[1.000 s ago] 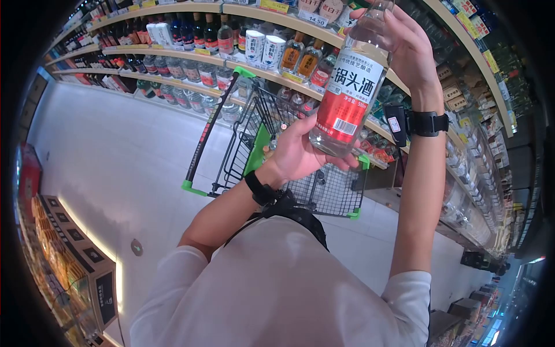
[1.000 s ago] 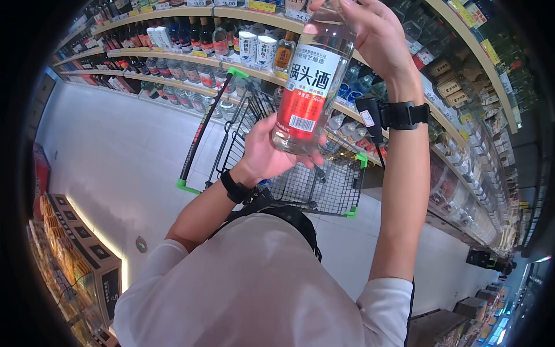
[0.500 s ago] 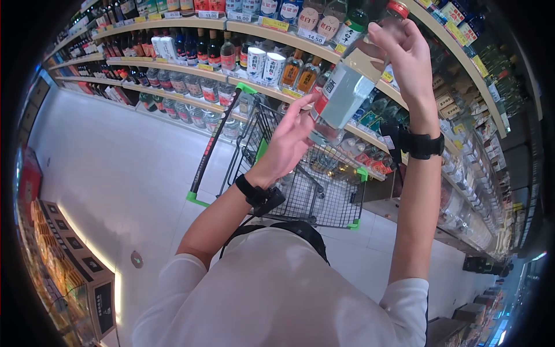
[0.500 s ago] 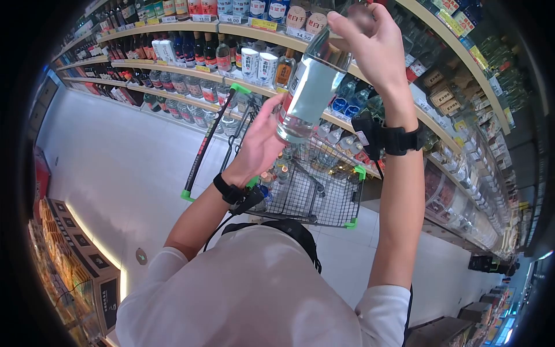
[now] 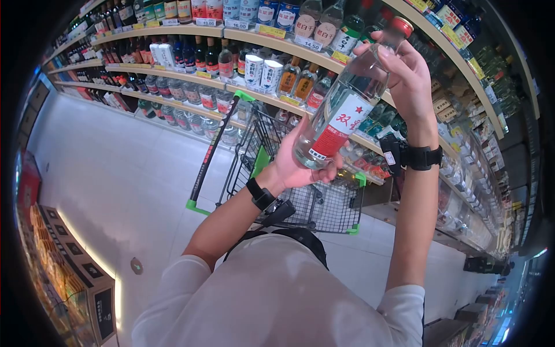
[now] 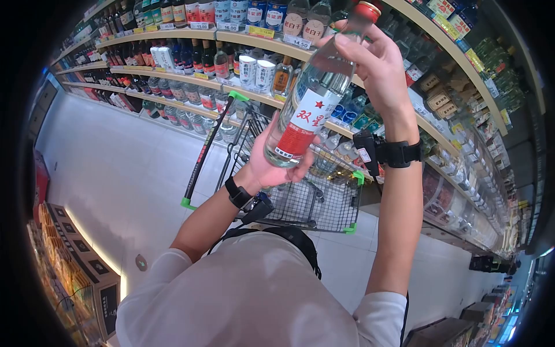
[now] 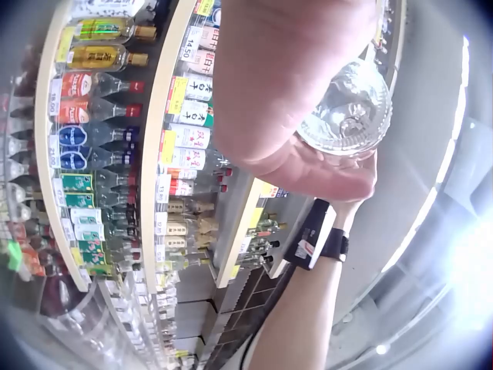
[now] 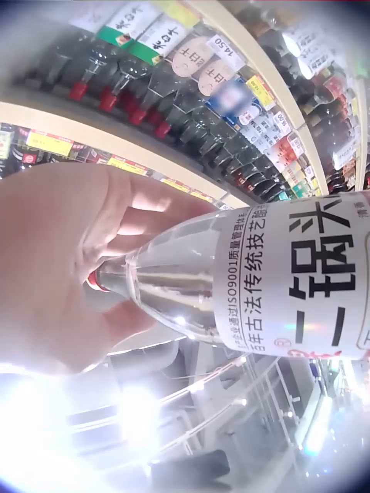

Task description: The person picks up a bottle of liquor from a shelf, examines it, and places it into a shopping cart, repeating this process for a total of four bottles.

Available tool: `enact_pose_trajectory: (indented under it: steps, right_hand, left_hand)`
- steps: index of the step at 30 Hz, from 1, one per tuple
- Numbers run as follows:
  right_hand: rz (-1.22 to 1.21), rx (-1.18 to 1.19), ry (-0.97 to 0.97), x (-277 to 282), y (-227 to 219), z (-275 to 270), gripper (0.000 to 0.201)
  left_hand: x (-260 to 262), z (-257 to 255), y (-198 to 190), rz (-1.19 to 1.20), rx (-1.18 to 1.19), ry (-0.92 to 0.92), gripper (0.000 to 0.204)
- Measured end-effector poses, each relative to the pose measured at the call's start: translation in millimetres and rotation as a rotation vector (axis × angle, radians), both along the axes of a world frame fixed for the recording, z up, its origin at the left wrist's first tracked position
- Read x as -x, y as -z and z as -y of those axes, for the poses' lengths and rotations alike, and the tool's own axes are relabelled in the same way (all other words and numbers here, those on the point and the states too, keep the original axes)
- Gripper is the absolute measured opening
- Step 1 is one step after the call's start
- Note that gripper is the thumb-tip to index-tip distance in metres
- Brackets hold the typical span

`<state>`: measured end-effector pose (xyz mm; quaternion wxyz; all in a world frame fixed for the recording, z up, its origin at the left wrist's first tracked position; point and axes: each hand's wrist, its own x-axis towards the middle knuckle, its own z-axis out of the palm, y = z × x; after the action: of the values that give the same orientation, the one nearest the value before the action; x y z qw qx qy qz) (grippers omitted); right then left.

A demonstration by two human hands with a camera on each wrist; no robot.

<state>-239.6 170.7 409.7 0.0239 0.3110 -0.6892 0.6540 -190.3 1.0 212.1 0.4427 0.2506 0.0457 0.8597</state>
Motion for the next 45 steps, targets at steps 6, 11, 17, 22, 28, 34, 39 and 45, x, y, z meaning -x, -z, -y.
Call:
enact_pose_trajectory:
  steps: [6,11,17,22,28,34,39,45]
  right_hand:
    - [-0.083,-0.173,0.392,3.5,9.3,0.5,0.044]
    - [-0.1,-0.224,0.448,7.3,28.2,1.4,0.04]
    - [0.099,-0.287,0.364,25.5,54.1,-35.5,0.038]
    - [0.089,-0.3,0.381,5.8,79.0,-30.4,0.022]
    - [0.239,-0.373,0.339,-19.0,128.5,-47.6,0.028]
    - [0.251,-0.594,0.449,-26.5,205.4,-78.0,0.031]
    - [0.244,-0.816,0.469,-35.4,256.1,-81.5,0.031]
    - [0.39,-0.992,0.375,-42.1,343.9,-89.9,0.031]
  left_hand:
    - [-7.2,-7.5,-0.8,0.055,0.287,-0.521,0.068]
    - [-3.4,-4.3,18.4,0.053,0.358,-0.487,0.058]
    - [-3.3,-3.7,52.7,0.116,0.27,-0.239,0.063]
    - [-15.3,-2.9,73.1,0.126,0.484,-0.197,0.064]
    - [-19.5,26.5,122.6,0.038,0.924,-0.508,0.04]
    - [-28.9,72.5,165.6,0.187,1.041,-0.573,0.025]
    - [-42.9,81.7,178.7,0.302,1.12,-0.608,0.02]
    - [-50.1,84.4,193.6,0.364,1.142,-0.601,0.019]
